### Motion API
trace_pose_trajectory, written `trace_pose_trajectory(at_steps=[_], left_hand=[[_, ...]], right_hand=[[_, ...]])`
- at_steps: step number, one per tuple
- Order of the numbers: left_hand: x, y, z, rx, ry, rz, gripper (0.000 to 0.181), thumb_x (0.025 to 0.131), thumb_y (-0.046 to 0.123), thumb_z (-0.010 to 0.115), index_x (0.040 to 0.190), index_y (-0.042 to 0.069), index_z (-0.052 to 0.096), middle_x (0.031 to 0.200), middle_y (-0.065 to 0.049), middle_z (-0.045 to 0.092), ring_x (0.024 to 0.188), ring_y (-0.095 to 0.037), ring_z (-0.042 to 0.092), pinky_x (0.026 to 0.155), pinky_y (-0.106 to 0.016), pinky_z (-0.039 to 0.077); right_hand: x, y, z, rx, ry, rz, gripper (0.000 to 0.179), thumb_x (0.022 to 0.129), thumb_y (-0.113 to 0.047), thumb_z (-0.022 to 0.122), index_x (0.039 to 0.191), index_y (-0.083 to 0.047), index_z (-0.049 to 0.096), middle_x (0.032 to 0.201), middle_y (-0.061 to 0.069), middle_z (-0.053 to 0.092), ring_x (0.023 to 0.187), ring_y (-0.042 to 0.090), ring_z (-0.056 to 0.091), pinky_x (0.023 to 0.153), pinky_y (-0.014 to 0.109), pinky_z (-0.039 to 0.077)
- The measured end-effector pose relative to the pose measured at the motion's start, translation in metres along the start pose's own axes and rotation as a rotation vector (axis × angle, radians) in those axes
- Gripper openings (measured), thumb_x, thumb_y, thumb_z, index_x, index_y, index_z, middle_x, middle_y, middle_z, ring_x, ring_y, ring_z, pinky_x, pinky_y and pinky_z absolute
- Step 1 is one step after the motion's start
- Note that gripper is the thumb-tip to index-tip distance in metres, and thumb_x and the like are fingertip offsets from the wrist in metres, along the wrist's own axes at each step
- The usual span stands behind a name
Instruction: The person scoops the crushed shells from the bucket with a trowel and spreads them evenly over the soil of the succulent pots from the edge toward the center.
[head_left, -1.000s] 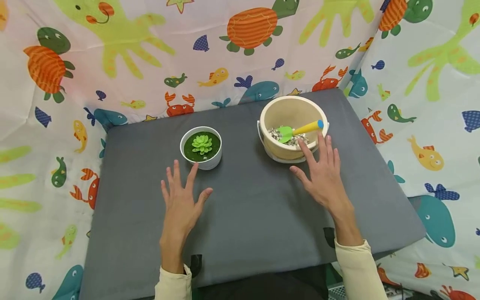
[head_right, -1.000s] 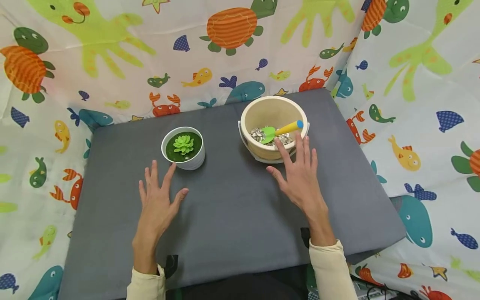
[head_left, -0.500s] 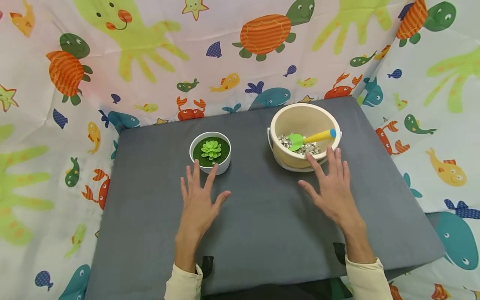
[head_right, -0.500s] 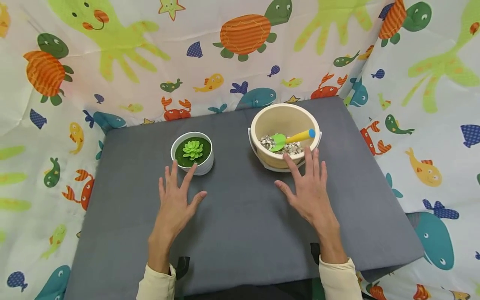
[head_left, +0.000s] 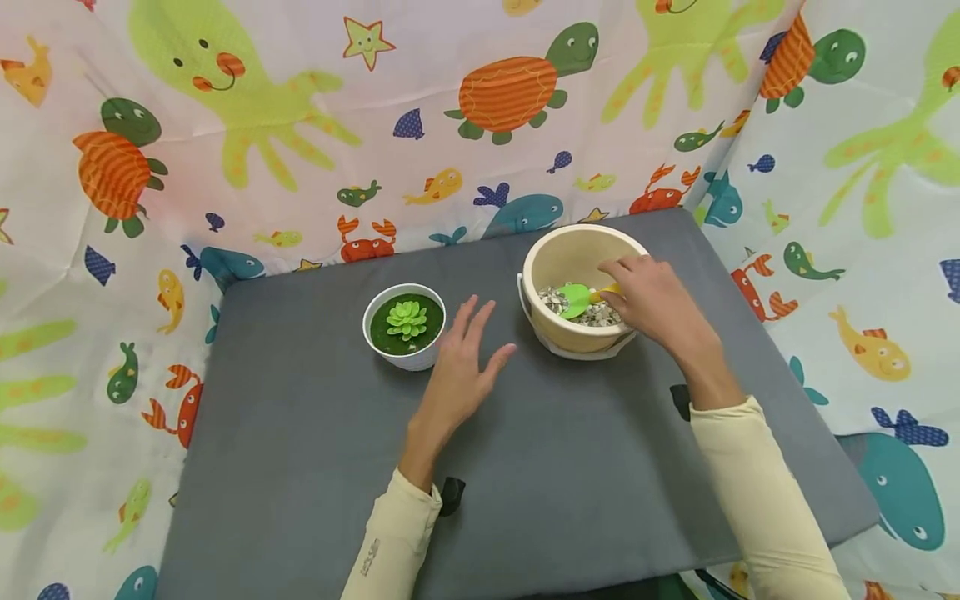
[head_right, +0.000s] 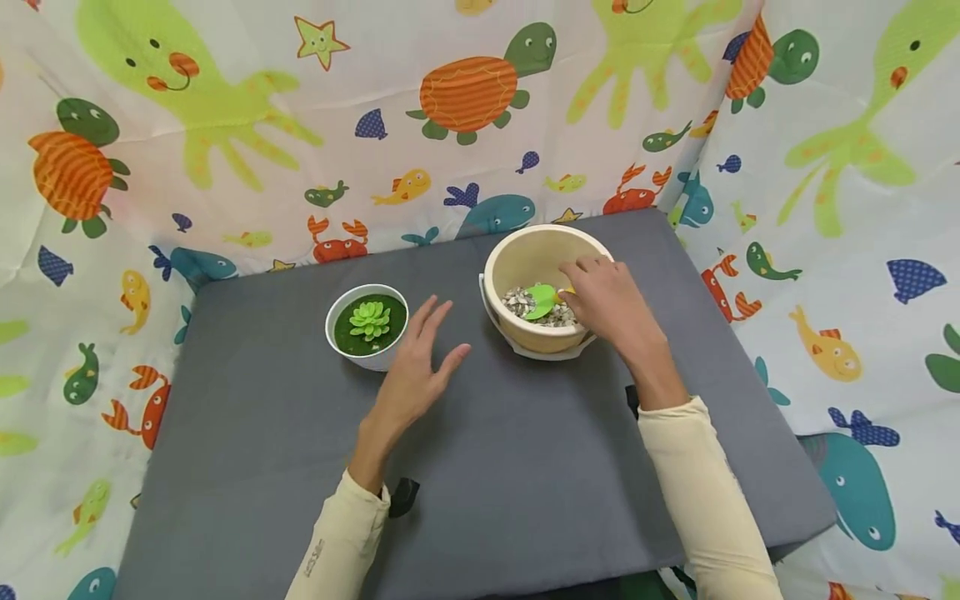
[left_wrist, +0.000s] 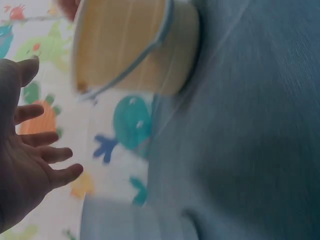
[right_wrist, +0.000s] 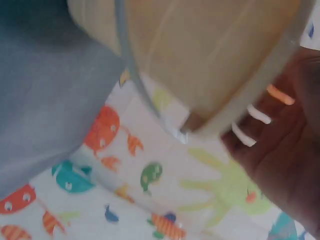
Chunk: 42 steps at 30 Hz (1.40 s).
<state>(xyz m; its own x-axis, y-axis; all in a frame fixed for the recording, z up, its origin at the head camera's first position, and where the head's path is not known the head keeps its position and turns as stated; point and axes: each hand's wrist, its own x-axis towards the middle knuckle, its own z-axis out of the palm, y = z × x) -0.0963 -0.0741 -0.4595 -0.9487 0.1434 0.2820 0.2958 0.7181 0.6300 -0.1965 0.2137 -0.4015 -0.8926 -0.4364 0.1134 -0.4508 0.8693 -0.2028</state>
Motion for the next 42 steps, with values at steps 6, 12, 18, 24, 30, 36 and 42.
trace_pose_trajectory(at_steps=[6, 12, 18, 24, 30, 36, 42], left_hand=[[0.023, 0.011, 0.035, -0.058, -0.156, -0.065, 0.082, 0.103, 0.050, 0.061, 0.168, 0.017, 0.023, 0.177, -0.011, 0.015, 0.159, -0.036, 0.033, 0.123, -0.058, 0.039], [0.030, 0.021, 0.057, -0.100, -0.076, -0.070, 0.103, 0.095, 0.056, 0.071, 0.169, 0.013, 0.014, 0.179, -0.004, -0.003, 0.166, -0.031, 0.006, 0.126, -0.056, 0.034], [0.030, 0.024, 0.059, -0.125, -0.051, -0.075, 0.102, 0.095, 0.054, 0.071, 0.169, 0.011, 0.014, 0.179, -0.003, 0.004, 0.165, -0.029, 0.014, 0.128, -0.050, 0.034], [0.035, 0.020, 0.055, -0.123, -0.045, -0.072, 0.101, 0.095, 0.054, 0.069, 0.169, 0.011, 0.014, 0.179, -0.004, 0.005, 0.165, -0.027, 0.016, 0.128, -0.050, 0.033], [0.039, 0.018, 0.055, -0.114, -0.034, -0.077, 0.102, 0.095, 0.056, 0.068, 0.168, 0.011, 0.014, 0.179, -0.003, 0.005, 0.165, -0.026, 0.017, 0.128, -0.050, 0.033], [0.045, 0.020, 0.055, -0.082, -0.057, -0.071, 0.103, 0.095, 0.059, 0.067, 0.168, 0.011, 0.014, 0.179, -0.001, 0.004, 0.165, -0.027, 0.017, 0.128, -0.051, 0.033], [0.048, 0.022, 0.049, -0.088, -0.083, -0.066, 0.100, 0.097, 0.057, 0.067, 0.168, 0.009, 0.014, 0.179, -0.005, 0.006, 0.165, -0.027, 0.019, 0.128, -0.051, 0.033]], right_hand=[[0.015, -0.001, 0.013, -0.114, -0.193, 0.002, 0.029, 0.091, -0.021, 0.081, 0.109, 0.002, 0.075, 0.097, 0.017, 0.076, 0.086, 0.034, 0.070, 0.084, 0.052, 0.057], [0.012, -0.007, 0.017, -0.090, -0.125, 0.015, 0.005, 0.088, -0.003, 0.075, 0.088, 0.000, 0.078, 0.081, 0.013, 0.075, 0.071, 0.028, 0.064, 0.074, 0.050, 0.052], [0.003, -0.012, 0.008, -0.101, 0.010, -0.007, 0.008, 0.086, -0.004, 0.077, 0.091, 0.002, 0.080, 0.084, 0.017, 0.077, 0.073, 0.033, 0.069, 0.077, 0.051, 0.052], [-0.003, -0.015, -0.011, -0.109, 0.069, 0.004, 0.014, 0.086, -0.006, 0.079, 0.096, 0.003, 0.080, 0.087, 0.019, 0.078, 0.077, 0.034, 0.069, 0.076, 0.049, 0.048], [-0.010, -0.013, -0.025, -0.065, 0.073, 0.059, 0.019, 0.086, -0.005, 0.078, 0.102, 0.003, 0.080, 0.092, 0.021, 0.077, 0.081, 0.035, 0.067, 0.077, 0.050, 0.046], [-0.019, -0.010, -0.039, -0.035, 0.108, 0.113, 0.023, 0.086, -0.008, 0.080, 0.105, 0.005, 0.079, 0.097, 0.024, 0.077, 0.084, 0.037, 0.066, 0.077, 0.049, 0.044], [-0.026, -0.015, -0.056, -0.029, 0.143, 0.114, 0.023, 0.086, -0.009, 0.082, 0.103, 0.005, 0.079, 0.095, 0.024, 0.077, 0.084, 0.037, 0.067, 0.077, 0.051, 0.044]])
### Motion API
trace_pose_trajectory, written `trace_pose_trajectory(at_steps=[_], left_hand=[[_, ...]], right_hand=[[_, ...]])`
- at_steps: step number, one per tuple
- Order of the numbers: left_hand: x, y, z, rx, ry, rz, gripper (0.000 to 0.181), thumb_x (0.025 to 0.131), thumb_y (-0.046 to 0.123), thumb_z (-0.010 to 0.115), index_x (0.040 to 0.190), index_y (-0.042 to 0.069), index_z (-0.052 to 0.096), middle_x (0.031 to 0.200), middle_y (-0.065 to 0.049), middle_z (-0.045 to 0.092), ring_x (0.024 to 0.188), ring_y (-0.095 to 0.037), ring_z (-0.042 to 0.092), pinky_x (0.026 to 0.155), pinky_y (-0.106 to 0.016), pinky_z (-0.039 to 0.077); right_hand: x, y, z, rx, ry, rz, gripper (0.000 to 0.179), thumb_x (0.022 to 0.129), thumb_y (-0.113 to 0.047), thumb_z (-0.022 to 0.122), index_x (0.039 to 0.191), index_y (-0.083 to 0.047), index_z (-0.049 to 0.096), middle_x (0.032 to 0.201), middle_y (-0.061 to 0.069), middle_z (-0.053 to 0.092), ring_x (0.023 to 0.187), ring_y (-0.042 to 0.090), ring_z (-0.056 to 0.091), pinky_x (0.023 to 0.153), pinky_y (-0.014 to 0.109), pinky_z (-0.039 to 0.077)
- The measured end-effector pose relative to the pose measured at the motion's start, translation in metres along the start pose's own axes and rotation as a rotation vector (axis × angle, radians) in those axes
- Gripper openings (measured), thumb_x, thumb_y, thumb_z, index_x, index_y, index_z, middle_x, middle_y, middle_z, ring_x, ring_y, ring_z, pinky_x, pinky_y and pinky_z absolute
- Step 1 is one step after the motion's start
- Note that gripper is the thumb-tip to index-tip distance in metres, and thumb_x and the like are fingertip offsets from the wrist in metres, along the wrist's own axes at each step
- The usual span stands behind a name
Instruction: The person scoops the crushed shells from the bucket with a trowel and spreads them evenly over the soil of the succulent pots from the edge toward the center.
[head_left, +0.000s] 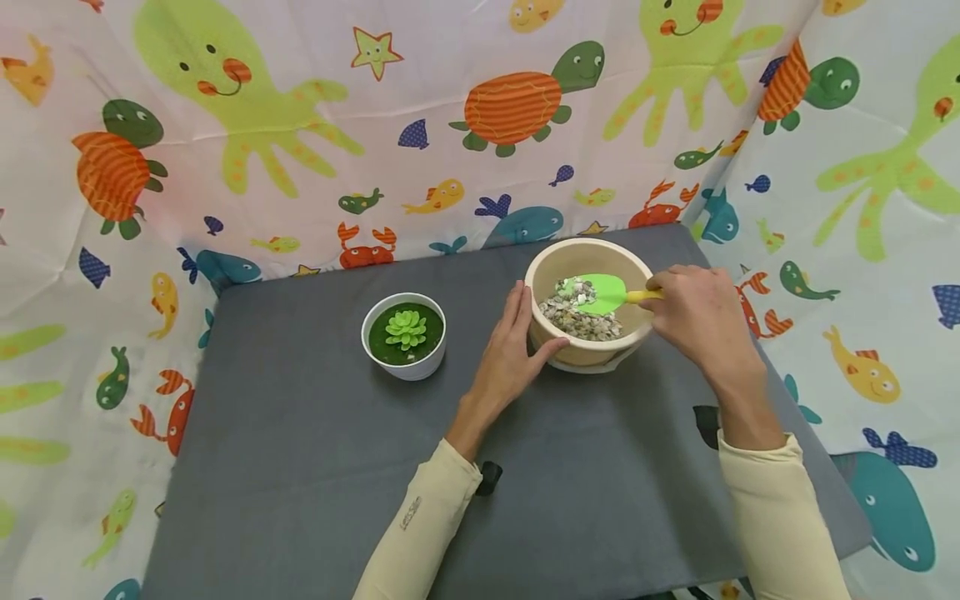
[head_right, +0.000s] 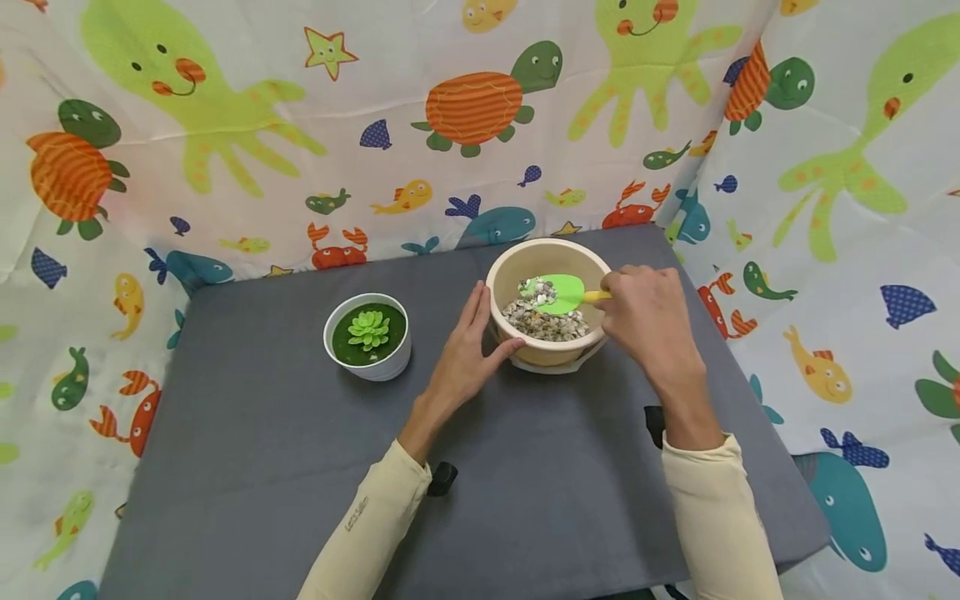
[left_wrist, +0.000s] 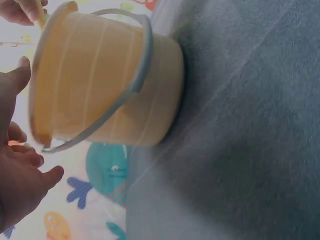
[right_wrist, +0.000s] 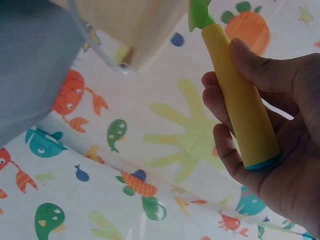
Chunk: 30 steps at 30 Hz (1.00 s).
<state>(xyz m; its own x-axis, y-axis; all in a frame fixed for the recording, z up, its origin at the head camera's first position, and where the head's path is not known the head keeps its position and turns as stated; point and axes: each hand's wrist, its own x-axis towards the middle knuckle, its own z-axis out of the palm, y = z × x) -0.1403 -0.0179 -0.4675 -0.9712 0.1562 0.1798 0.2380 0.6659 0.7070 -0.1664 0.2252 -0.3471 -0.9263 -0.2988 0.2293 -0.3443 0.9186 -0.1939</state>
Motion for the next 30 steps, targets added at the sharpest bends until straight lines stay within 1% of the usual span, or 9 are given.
trace_pose_trajectory(at_steps=[3, 7, 11, 16, 20, 22, 24, 28, 30], left_hand=[[-0.008, -0.006, -0.014, 0.004, 0.021, -0.034, 0.095, 0.099, 0.054, 0.066, 0.168, 0.009, 0.017, 0.179, -0.005, 0.009, 0.164, -0.026, 0.022, 0.128, -0.049, 0.033], [-0.023, -0.018, -0.036, 0.011, 0.102, -0.061, 0.088, 0.101, 0.049, 0.067, 0.167, 0.008, 0.025, 0.178, -0.005, 0.016, 0.164, -0.026, 0.022, 0.128, -0.049, 0.034], [-0.038, -0.031, -0.057, 0.003, 0.222, -0.051, 0.082, 0.100, 0.041, 0.071, 0.164, 0.006, 0.032, 0.175, -0.009, 0.026, 0.162, -0.028, 0.028, 0.126, -0.049, 0.036], [-0.055, -0.052, -0.081, 0.003, 0.380, -0.046, 0.078, 0.098, 0.034, 0.075, 0.160, 0.003, 0.041, 0.170, -0.015, 0.035, 0.158, -0.032, 0.037, 0.124, -0.052, 0.039], [-0.066, -0.069, -0.099, -0.008, 0.467, -0.070, 0.078, 0.094, 0.029, 0.080, 0.157, 0.000, 0.044, 0.167, -0.021, 0.038, 0.156, -0.039, 0.037, 0.123, -0.057, 0.039], [-0.071, -0.078, -0.107, -0.017, 0.472, -0.110, 0.081, 0.093, 0.029, 0.081, 0.158, 0.000, 0.043, 0.168, -0.022, 0.036, 0.157, -0.042, 0.035, 0.123, -0.060, 0.037], [-0.074, -0.085, -0.115, -0.021, 0.442, -0.173, 0.088, 0.092, 0.034, 0.081, 0.161, 0.002, 0.037, 0.171, -0.020, 0.030, 0.160, -0.041, 0.028, 0.125, -0.062, 0.033], [-0.076, -0.098, -0.130, -0.032, 0.320, -0.310, 0.109, 0.088, 0.047, 0.083, 0.168, 0.009, 0.019, 0.178, -0.012, 0.013, 0.165, -0.035, 0.014, 0.128, -0.062, 0.026], [-0.077, -0.105, -0.136, -0.047, 0.256, -0.364, 0.118, 0.085, 0.048, 0.085, 0.168, 0.009, 0.012, 0.178, -0.011, 0.005, 0.166, -0.034, 0.009, 0.130, -0.061, 0.024]], right_hand=[[0.001, -0.008, -0.004, 0.016, 0.026, -0.018, 0.023, 0.085, -0.009, 0.084, 0.101, 0.005, 0.079, 0.092, 0.024, 0.077, 0.081, 0.037, 0.067, 0.074, 0.049, 0.043], [0.003, -0.017, -0.006, 0.040, 0.062, -0.044, 0.024, 0.085, -0.010, 0.084, 0.101, 0.006, 0.080, 0.092, 0.026, 0.077, 0.077, 0.036, 0.067, 0.070, 0.044, 0.042], [0.006, -0.030, -0.004, 0.056, 0.088, -0.071, 0.022, 0.085, -0.010, 0.084, 0.100, 0.005, 0.080, 0.089, 0.024, 0.077, 0.072, 0.034, 0.065, 0.068, 0.042, 0.042], [0.012, -0.051, 0.003, 0.106, 0.114, -0.117, 0.019, 0.084, -0.008, 0.084, 0.100, 0.003, 0.081, 0.087, 0.020, 0.078, 0.073, 0.033, 0.064, 0.074, 0.047, 0.044], [0.022, -0.073, 0.015, 0.150, 0.106, -0.183, 0.016, 0.084, -0.006, 0.081, 0.098, 0.002, 0.081, 0.086, 0.018, 0.079, 0.076, 0.033, 0.066, 0.077, 0.048, 0.049], [0.027, -0.085, 0.023, 0.172, 0.086, -0.207, 0.014, 0.085, -0.005, 0.080, 0.097, 0.002, 0.081, 0.085, 0.017, 0.079, 0.077, 0.033, 0.066, 0.080, 0.049, 0.049], [0.031, -0.097, 0.031, 0.188, 0.060, -0.225, 0.014, 0.086, -0.007, 0.080, 0.097, 0.002, 0.081, 0.085, 0.016, 0.079, 0.078, 0.033, 0.067, 0.082, 0.049, 0.050], [0.041, -0.122, 0.043, 0.223, -0.014, -0.252, 0.015, 0.088, -0.007, 0.078, 0.101, 0.000, 0.081, 0.090, 0.014, 0.079, 0.082, 0.031, 0.067, 0.084, 0.048, 0.050], [0.048, -0.135, 0.048, 0.233, -0.050, -0.272, 0.016, 0.090, -0.009, 0.078, 0.103, -0.001, 0.081, 0.093, 0.013, 0.079, 0.085, 0.030, 0.068, 0.086, 0.047, 0.050]])
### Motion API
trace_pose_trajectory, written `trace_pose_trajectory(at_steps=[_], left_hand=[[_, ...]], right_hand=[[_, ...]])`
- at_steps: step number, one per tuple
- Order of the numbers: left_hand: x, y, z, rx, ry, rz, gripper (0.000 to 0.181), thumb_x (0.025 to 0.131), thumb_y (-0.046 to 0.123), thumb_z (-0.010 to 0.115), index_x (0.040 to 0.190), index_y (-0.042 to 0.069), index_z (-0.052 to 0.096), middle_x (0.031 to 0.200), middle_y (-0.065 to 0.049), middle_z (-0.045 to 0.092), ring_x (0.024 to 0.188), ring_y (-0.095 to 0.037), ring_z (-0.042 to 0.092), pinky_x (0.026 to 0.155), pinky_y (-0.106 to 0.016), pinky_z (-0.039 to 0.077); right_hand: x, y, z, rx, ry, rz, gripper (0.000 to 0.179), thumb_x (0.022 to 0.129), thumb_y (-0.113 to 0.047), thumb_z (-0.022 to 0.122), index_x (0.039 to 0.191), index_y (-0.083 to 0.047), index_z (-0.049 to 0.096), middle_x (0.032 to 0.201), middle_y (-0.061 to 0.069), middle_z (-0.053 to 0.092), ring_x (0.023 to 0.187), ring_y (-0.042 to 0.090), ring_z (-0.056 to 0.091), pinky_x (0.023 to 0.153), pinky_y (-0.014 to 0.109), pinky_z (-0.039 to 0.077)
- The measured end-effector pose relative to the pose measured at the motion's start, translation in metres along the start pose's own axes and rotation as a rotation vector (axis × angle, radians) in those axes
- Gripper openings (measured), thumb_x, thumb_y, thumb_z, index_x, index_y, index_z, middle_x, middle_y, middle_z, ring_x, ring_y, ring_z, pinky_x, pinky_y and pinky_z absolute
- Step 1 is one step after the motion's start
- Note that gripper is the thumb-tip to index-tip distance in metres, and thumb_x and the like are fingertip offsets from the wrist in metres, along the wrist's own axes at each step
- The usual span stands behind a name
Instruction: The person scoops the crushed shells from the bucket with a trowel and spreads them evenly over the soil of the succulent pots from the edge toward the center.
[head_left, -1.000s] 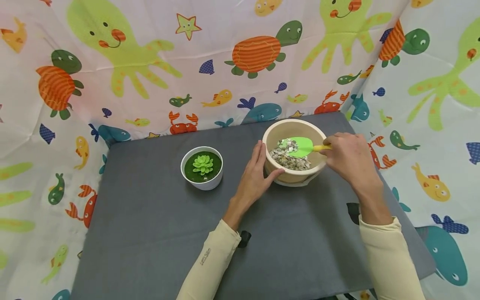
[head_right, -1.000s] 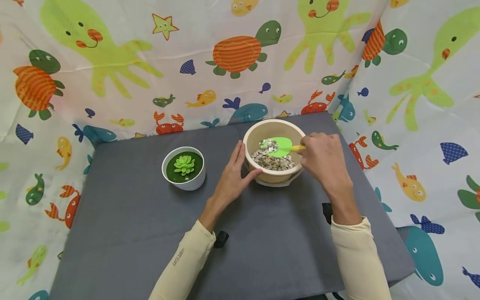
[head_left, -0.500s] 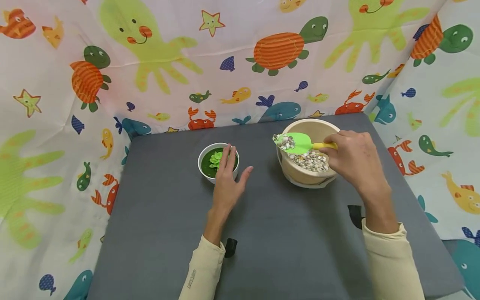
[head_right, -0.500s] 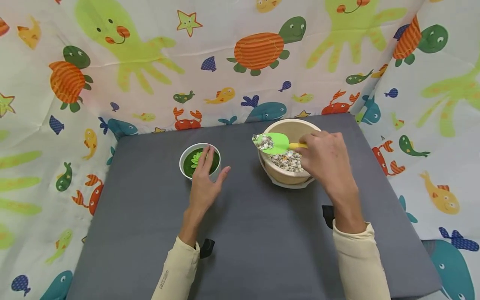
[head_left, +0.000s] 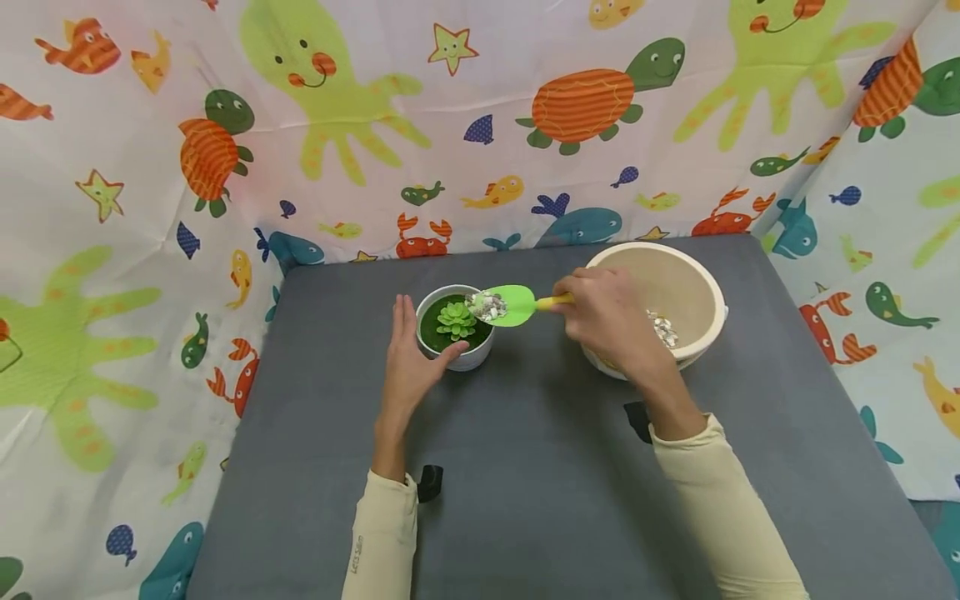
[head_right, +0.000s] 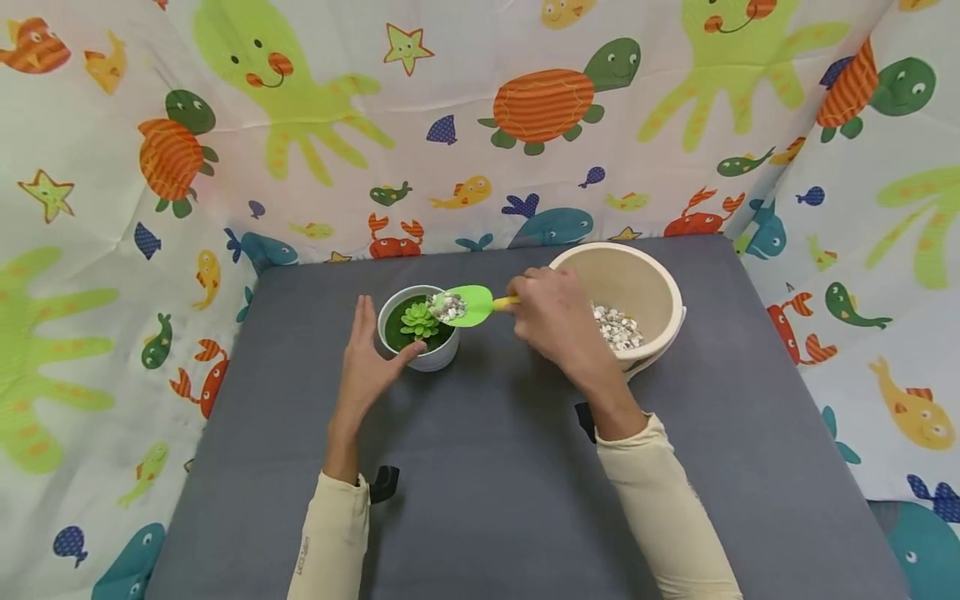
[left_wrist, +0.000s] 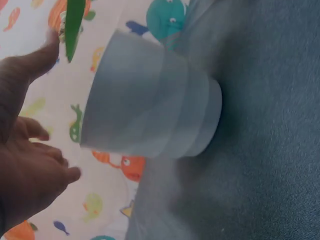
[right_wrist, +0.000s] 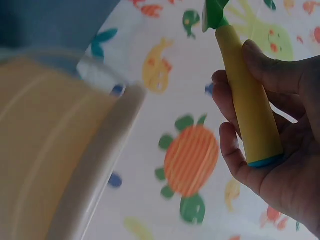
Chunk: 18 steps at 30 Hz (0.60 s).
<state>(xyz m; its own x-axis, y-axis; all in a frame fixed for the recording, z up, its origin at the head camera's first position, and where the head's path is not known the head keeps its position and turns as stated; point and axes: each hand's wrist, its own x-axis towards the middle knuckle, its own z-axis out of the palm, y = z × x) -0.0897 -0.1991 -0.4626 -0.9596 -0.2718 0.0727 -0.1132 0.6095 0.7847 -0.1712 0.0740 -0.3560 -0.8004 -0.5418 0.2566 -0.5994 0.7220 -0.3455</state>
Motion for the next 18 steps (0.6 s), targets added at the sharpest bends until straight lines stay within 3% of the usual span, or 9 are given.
trace_pose_trajectory(at_steps=[4, 7, 13, 18], left_hand=[[0.007, -0.010, -0.002, 0.000, -0.114, -0.069, 0.128, 0.080, 0.048, 0.089, 0.168, 0.007, 0.005, 0.178, -0.014, -0.002, 0.166, -0.035, 0.007, 0.131, -0.058, 0.022], [0.010, -0.015, 0.000, -0.006, -0.156, -0.083, 0.131, 0.079, 0.046, 0.091, 0.168, 0.007, 0.002, 0.178, -0.014, -0.001, 0.165, -0.036, 0.010, 0.131, -0.058, 0.023], [0.008, -0.021, 0.006, -0.018, -0.104, -0.080, 0.132, 0.077, 0.042, 0.094, 0.168, 0.006, 0.005, 0.176, -0.016, 0.016, 0.161, -0.035, 0.026, 0.128, -0.055, 0.031], [0.007, -0.022, 0.008, -0.051, -0.065, -0.073, 0.130, 0.078, 0.045, 0.092, 0.169, 0.010, 0.006, 0.177, -0.011, 0.014, 0.163, -0.030, 0.024, 0.130, -0.053, 0.029]], right_hand=[[0.019, -0.016, 0.013, -0.044, -0.054, -0.043, 0.015, 0.091, -0.014, 0.079, 0.103, -0.004, 0.082, 0.095, 0.010, 0.079, 0.089, 0.029, 0.070, 0.087, 0.046, 0.050], [0.032, -0.027, 0.021, -0.118, -0.080, -0.090, 0.013, 0.090, -0.014, 0.080, 0.101, -0.007, 0.082, 0.093, 0.009, 0.079, 0.089, 0.029, 0.072, 0.089, 0.048, 0.051], [0.053, -0.051, 0.033, -0.254, -0.128, -0.169, 0.006, 0.090, -0.016, 0.080, 0.092, -0.010, 0.080, 0.090, 0.008, 0.077, 0.089, 0.029, 0.071, 0.095, 0.051, 0.052], [0.063, -0.071, 0.032, -0.361, -0.150, -0.237, 0.003, 0.088, -0.014, 0.081, 0.087, -0.013, 0.078, 0.090, 0.008, 0.075, 0.091, 0.028, 0.070, 0.098, 0.051, 0.052]])
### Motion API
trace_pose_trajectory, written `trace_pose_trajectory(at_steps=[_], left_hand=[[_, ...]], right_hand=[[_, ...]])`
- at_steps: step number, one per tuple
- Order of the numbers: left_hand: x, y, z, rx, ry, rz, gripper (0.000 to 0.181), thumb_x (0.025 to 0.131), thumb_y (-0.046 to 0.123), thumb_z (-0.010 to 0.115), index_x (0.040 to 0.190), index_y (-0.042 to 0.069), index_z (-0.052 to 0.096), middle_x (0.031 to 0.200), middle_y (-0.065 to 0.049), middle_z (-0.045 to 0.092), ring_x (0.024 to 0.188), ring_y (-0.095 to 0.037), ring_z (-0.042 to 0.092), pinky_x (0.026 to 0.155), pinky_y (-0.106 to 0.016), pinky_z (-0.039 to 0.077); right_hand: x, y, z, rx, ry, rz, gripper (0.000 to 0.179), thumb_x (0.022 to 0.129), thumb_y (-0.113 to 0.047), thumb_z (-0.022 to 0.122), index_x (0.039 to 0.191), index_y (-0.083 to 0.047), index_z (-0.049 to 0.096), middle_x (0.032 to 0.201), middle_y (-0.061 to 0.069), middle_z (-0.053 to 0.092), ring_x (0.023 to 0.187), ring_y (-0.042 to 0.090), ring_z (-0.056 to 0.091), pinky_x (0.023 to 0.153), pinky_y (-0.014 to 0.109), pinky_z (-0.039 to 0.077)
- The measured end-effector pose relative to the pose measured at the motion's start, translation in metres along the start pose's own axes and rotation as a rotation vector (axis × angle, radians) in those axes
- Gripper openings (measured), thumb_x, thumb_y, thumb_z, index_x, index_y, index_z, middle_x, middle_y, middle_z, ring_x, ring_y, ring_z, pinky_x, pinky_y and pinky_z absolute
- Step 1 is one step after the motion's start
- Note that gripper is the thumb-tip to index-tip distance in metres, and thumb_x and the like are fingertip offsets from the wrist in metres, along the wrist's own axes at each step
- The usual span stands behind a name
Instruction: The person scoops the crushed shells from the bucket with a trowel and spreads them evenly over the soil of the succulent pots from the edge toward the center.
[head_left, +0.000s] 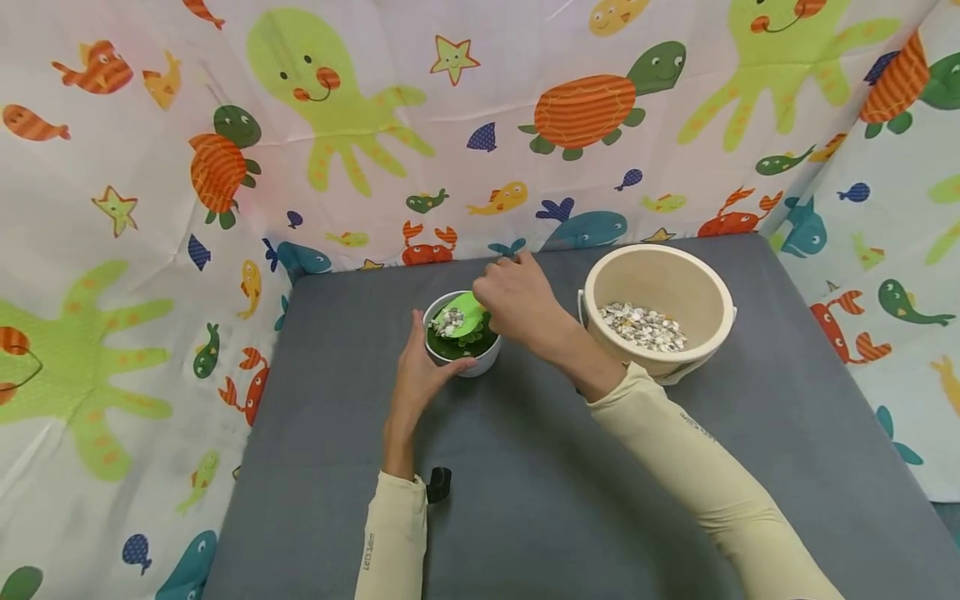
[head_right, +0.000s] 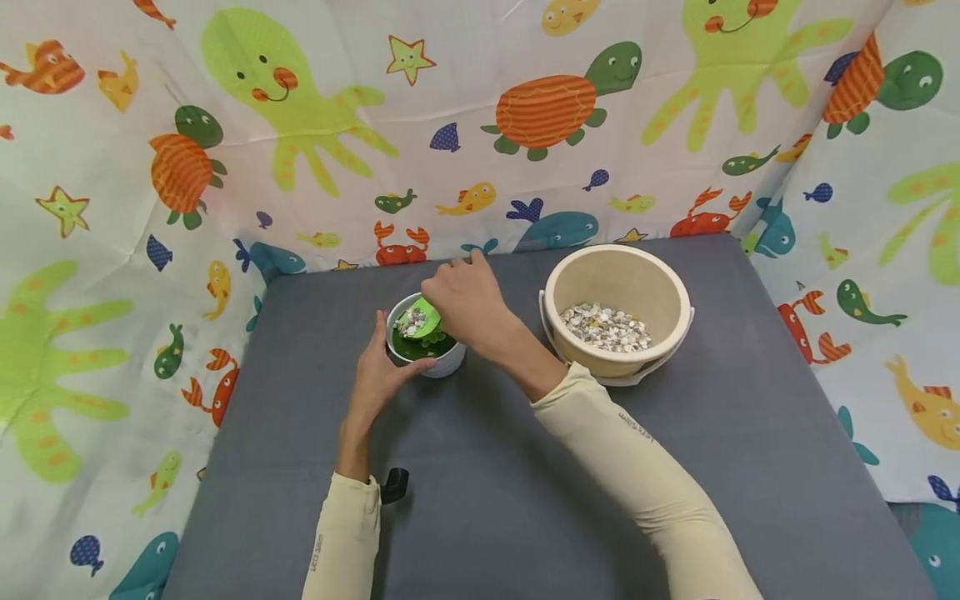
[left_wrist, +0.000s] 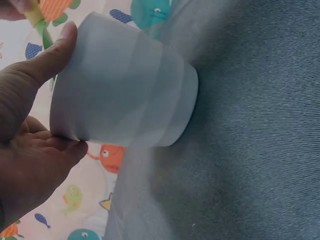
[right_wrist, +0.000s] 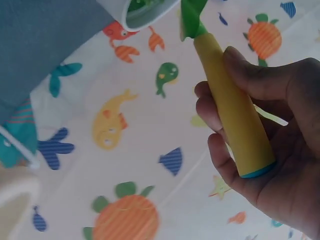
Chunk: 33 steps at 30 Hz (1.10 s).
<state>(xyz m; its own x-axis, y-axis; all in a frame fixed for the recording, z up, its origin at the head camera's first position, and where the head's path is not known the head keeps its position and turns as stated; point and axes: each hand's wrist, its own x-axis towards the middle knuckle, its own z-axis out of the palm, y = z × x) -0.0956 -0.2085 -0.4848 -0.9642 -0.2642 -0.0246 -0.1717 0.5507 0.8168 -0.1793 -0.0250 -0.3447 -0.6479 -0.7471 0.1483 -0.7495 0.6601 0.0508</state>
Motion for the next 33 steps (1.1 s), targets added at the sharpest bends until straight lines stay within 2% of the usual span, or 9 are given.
trace_pose_trajectory(at_steps=[6, 11, 16, 19, 23, 27, 29, 31, 33], left_hand=[[-0.005, -0.002, 0.002, -0.021, 0.028, -0.028, 0.130, 0.078, 0.046, 0.092, 0.169, 0.014, 0.005, 0.177, -0.009, 0.013, 0.163, -0.030, 0.023, 0.130, -0.054, 0.028], [-0.007, 0.002, 0.009, -0.020, 0.062, -0.051, 0.132, 0.075, 0.048, 0.093, 0.169, 0.013, 0.007, 0.177, -0.011, 0.017, 0.163, -0.031, 0.024, 0.129, -0.054, 0.029], [-0.011, 0.007, 0.019, 0.005, 0.170, -0.072, 0.134, 0.069, 0.042, 0.099, 0.168, 0.009, 0.016, 0.170, -0.019, 0.032, 0.156, -0.036, 0.036, 0.125, -0.055, 0.036], [-0.015, 0.009, 0.025, 0.066, 0.257, -0.046, 0.133, 0.065, 0.039, 0.101, 0.166, 0.003, 0.023, 0.156, -0.024, 0.044, 0.144, -0.040, 0.047, 0.119, -0.055, 0.042], [-0.026, 0.013, 0.029, 0.154, 0.337, -0.013, 0.131, 0.063, 0.042, 0.100, 0.163, -0.001, 0.028, 0.131, -0.026, 0.052, 0.119, -0.039, 0.054, 0.108, -0.052, 0.049], [-0.041, 0.014, 0.026, 0.168, 0.367, 0.009, 0.129, 0.060, 0.042, 0.101, 0.162, 0.000, 0.034, 0.111, -0.023, 0.054, 0.098, -0.034, 0.054, 0.094, -0.051, 0.051], [-0.044, 0.012, 0.021, 0.166, 0.364, 0.033, 0.130, 0.059, 0.041, 0.101, 0.162, 0.001, 0.034, 0.113, -0.023, 0.055, 0.101, -0.035, 0.055, 0.095, -0.051, 0.052], [-0.046, 0.009, 0.016, 0.156, 0.347, 0.064, 0.130, 0.059, 0.039, 0.101, 0.164, 0.003, 0.031, 0.125, -0.024, 0.054, 0.115, -0.037, 0.056, 0.102, -0.052, 0.051], [-0.047, 0.007, 0.012, 0.144, 0.337, 0.098, 0.130, 0.061, 0.038, 0.101, 0.165, 0.007, 0.029, 0.141, -0.025, 0.048, 0.132, -0.038, 0.050, 0.110, -0.053, 0.048]], right_hand=[[0.012, -0.016, -0.006, -0.122, 0.016, -0.065, 0.010, 0.093, -0.019, 0.079, 0.102, -0.014, 0.082, 0.099, 0.010, 0.079, 0.099, 0.031, 0.072, 0.105, 0.053, 0.053], [0.011, -0.021, -0.004, -0.206, 0.092, -0.077, 0.004, 0.093, -0.016, 0.080, 0.096, -0.013, 0.082, 0.094, 0.010, 0.079, 0.091, 0.028, 0.072, 0.094, 0.047, 0.055], [0.004, -0.020, -0.004, -0.235, 0.193, -0.087, 0.008, 0.094, -0.009, 0.077, 0.088, -0.011, 0.081, 0.090, 0.010, 0.077, 0.088, 0.027, 0.071, 0.091, 0.045, 0.055], [-0.005, -0.014, -0.009, -0.236, 0.236, -0.081, 0.006, 0.093, -0.007, 0.076, 0.089, -0.010, 0.080, 0.093, 0.010, 0.076, 0.091, 0.027, 0.070, 0.087, 0.042, 0.053], [-0.023, 0.001, -0.015, -0.184, 0.298, -0.046, 0.007, 0.093, -0.002, 0.073, 0.093, -0.007, 0.078, 0.095, 0.011, 0.074, 0.092, 0.028, 0.068, 0.085, 0.042, 0.050], [-0.053, 0.028, -0.021, -0.029, 0.375, 0.043, 0.010, 0.092, 0.001, 0.071, 0.099, -0.002, 0.077, 0.094, 0.014, 0.073, 0.091, 0.033, 0.066, 0.086, 0.046, 0.049], [-0.073, 0.046, -0.025, 0.039, 0.419, 0.100, 0.013, 0.091, -0.001, 0.074, 0.103, 0.001, 0.077, 0.093, 0.016, 0.073, 0.091, 0.036, 0.066, 0.085, 0.049, 0.048], [-0.093, 0.065, -0.029, 0.076, 0.466, 0.162, 0.016, 0.090, -0.004, 0.078, 0.105, 0.003, 0.077, 0.091, 0.019, 0.073, 0.090, 0.038, 0.066, 0.082, 0.050, 0.046], [-0.113, 0.083, -0.032, 0.070, 0.494, 0.227, 0.019, 0.089, -0.004, 0.080, 0.106, 0.004, 0.078, 0.091, 0.021, 0.073, 0.090, 0.040, 0.066, 0.080, 0.052, 0.045]])
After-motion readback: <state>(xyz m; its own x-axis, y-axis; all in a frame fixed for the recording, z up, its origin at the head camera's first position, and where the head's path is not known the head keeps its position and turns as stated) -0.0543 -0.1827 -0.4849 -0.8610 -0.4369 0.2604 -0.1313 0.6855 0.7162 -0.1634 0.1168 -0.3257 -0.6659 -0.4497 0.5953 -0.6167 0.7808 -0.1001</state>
